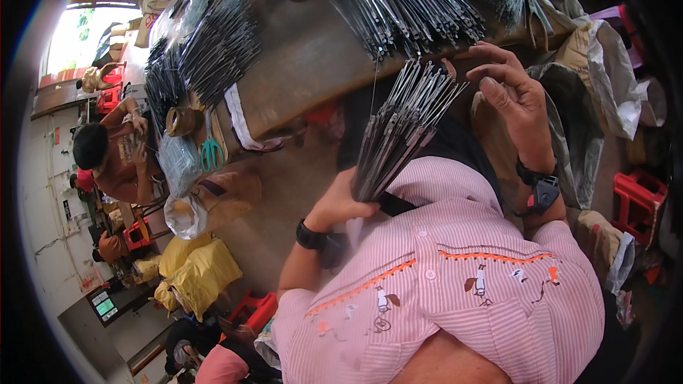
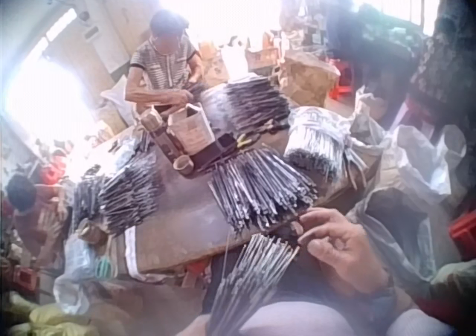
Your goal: The person uses pliers to cut thin metal rods one at a time, placing the cut pieces into a pile on the table. They then gather the cut rods into a bundle and align them by hand.
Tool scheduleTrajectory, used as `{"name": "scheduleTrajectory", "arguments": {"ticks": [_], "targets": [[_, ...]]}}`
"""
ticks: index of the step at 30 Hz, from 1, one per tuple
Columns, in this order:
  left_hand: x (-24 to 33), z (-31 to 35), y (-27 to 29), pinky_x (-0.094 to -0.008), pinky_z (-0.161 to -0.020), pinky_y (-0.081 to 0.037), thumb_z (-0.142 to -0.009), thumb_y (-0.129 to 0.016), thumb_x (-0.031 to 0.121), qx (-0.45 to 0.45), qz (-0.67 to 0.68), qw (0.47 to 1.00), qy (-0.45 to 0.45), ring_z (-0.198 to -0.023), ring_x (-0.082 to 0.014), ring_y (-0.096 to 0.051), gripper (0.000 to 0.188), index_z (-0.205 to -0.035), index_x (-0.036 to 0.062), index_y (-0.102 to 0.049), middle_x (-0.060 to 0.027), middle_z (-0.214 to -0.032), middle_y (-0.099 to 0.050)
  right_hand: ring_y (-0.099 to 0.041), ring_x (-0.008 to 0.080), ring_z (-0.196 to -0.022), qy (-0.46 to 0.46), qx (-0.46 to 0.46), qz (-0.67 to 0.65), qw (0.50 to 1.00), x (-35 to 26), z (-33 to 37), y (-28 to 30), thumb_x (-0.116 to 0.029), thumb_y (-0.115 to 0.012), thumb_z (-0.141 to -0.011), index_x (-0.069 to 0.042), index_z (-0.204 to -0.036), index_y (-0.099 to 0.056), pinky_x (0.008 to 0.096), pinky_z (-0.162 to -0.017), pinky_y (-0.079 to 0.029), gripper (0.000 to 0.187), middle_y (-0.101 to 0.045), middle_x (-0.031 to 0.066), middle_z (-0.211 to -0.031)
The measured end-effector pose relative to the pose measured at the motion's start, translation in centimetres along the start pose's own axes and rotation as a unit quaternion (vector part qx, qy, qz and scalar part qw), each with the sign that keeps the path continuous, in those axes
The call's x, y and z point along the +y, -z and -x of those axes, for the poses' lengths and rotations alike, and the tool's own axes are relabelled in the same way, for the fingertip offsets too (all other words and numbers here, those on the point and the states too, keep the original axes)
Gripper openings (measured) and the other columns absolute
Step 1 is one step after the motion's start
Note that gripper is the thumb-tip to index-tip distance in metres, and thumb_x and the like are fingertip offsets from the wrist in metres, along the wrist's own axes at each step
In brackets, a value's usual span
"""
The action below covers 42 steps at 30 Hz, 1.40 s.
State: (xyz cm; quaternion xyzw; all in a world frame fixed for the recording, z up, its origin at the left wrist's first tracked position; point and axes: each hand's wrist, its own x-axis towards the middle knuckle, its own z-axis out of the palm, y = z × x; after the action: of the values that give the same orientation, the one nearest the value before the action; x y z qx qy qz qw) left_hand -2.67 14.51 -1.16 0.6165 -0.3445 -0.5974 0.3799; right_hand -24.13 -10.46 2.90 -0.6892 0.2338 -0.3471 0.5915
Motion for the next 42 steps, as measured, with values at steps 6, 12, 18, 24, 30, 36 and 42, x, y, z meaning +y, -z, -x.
{"name": "scheduleTrajectory", "arguments": {"ticks": [6,12,18,24,30,36,42], "targets": [[0.1,0.4,0.6,-0.0258,-0.075,-0.046,-0.063,-0.072,0.011,0.009,-0.060,0.997,0.038,-0.081,-0.0107,-0.052,0.051,-0.109,-0.0029,-0.056,-0.0030,-0.089,-0.059,-0.049,0.0183,-0.123,-0.037,0.017,-0.024,0.999,0.8,0.2,0.3,-0.010,-0.061,-0.093,0.002,-0.101,-0.069,0.0303,-0.100,-0.039,0.016,-0.054,0.0115,-0.130],[0.4,0.4,0.4,-0.0213,-0.072,-0.042,-0.063,-0.069,0.007,0.026,-0.087,0.996,-0.020,-0.081,-0.0073,-0.046,0.051,-0.111,-0.0038,-0.055,0.0027,-0.088,-0.054,-0.053,0.0156,-0.115,-0.038,0.033,-0.043,0.998,1.5,0.0,0.3,-0.009,-0.064,-0.092,0.002,-0.101,-0.069,0.0275,-0.095,-0.044,0.015,-0.055,0.0106,-0.126],[0.5,0.4,0.7,-0.0294,-0.073,-0.048,-0.062,-0.072,0.013,0.039,-0.145,0.989,0.000,-0.076,-0.0155,-0.055,0.048,-0.105,-0.0018,-0.057,-0.0098,-0.084,-0.062,-0.053,0.0153,-0.115,-0.048,0.028,-0.056,0.997,1.4,-0.2,0.2,-0.008,-0.064,-0.091,0.002,-0.098,-0.069,0.0277,-0.095,-0.042,0.014,-0.055,0.0106,-0.128],[1.1,0.4,0.7,-0.0338,-0.074,-0.049,-0.061,-0.074,0.015,0.046,-0.200,0.979,0.010,-0.076,-0.0269,-0.062,0.049,-0.104,-0.0022,-0.057,-0.0174,-0.085,-0.065,-0.060,0.0122,-0.098,-0.017,-0.038,0.044,0.998,0.4,-0.3,-0.5,-0.014,-0.071,-0.086,0.001,-0.098,-0.070,0.0250,-0.081,-0.051,0.019,-0.053,0.0107,-0.128],[1.4,0.4,0.5,-0.0281,-0.069,-0.045,-0.060,-0.070,0.012,0.041,-0.211,0.976,0.018,-0.072,-0.0146,-0.047,0.046,-0.101,-0.0030,-0.055,-0.0098,-0.077,-0.053,-0.055,0.0210,-0.114,0.048,-0.102,0.161,0.980,0.3,-0.7,-1.7,-0.013,-0.074,-0.082,-0.001,-0.091,-0.072,0.0260,-0.081,-0.050,0.016,-0.054,0.0104,-0.129],[1.1,0.4,0.3,-0.0303,-0.069,-0.045,-0.059,-0.071,0.013,0.035,-0.211,0.977,0.021,-0.070,-0.0181,-0.048,0.046,-0.099,-0.0031,-0.054,-0.0129,-0.076,-0.054,-0.045,0.0261,-0.127,0.025,-0.098,0.093,0.991,0.6,-0.8,-2.2,-0.011,-0.073,-0.081,0.000,-0.081,-0.070,0.0322,-0.090,-0.046,0.012,-0.058,0.0113,-0.126],[0.7,0.3,0.1,-0.0298,-0.072,-0.046,-0.058,-0.072,0.013,0.038,-0.209,0.977,0.020,-0.073,-0.0162,-0.051,0.051,-0.104,-0.0035,-0.056,-0.0115,-0.078,-0.056,-0.048,0.0238,-0.123,0.035,-0.077,0.096,0.992,0.6,-0.9,-1.5,-0.012,-0.071,-0.085,0.001,-0.084,-0.070,0.0289,-0.089,-0.045,0.014,-0.058,0.0117,-0.127]]}}
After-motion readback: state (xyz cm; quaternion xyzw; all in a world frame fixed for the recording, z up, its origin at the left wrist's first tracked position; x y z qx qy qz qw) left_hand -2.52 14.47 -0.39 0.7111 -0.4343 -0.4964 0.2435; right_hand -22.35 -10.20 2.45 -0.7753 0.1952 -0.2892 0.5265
